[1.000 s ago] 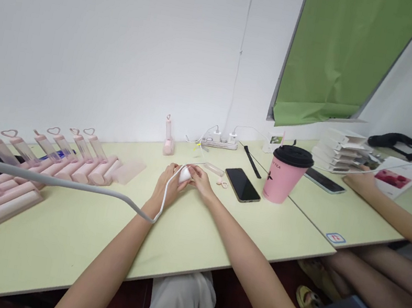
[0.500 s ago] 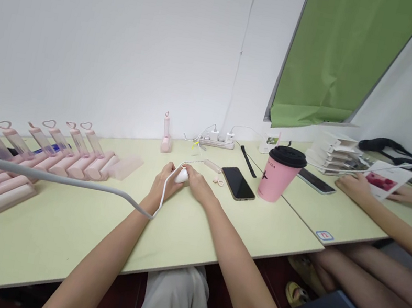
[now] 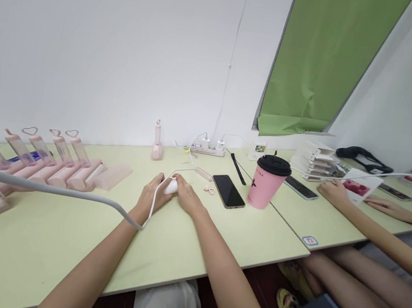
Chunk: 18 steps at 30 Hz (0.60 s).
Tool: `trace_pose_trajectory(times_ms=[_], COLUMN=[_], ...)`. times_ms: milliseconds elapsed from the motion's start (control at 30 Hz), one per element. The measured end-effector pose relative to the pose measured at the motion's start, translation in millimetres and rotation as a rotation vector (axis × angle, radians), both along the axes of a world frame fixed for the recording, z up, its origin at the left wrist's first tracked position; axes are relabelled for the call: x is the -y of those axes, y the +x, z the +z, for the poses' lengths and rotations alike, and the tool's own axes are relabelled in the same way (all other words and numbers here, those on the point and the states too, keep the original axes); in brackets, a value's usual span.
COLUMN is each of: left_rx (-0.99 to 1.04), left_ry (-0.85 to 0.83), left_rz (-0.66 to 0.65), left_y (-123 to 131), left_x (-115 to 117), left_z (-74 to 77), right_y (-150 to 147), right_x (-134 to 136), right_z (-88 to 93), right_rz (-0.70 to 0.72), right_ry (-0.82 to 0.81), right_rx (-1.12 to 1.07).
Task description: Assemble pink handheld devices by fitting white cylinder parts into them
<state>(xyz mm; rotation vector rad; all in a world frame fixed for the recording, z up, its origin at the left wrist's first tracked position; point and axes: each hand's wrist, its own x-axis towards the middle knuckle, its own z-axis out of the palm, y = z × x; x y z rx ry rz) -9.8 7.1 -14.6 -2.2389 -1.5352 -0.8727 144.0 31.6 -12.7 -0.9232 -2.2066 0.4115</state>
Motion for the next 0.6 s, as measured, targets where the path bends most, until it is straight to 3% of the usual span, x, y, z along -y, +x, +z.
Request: trace_pose_trajectory(times_ms=[167, 333, 467, 600], left_rx=[0.0, -0.009, 0.029, 0.006], left_ry=[0.008, -0.003, -0.004, 0.021], left_rz=[-0.015, -0.026, 0.059, -0.047], left_y=[1.5, 4.6, -7.5, -15.1], left_x=[6.5, 18.1, 6.5, -5.8], left_z=[-4.1, -11.6, -15.2, -11.3], right_y=[3.2, 12.0, 11.8, 8.7], right_x=[0.8, -4.5, -3.9, -9.5], right_z=[-3.1, -0.8, 0.8, -7.6], right_rz=[0.009, -0.074, -0.071, 0.071], right_ry=[-0.026, -0.096, -0.12, -0.303], right_rx=[0.017, -0.148, -0.247, -0.233])
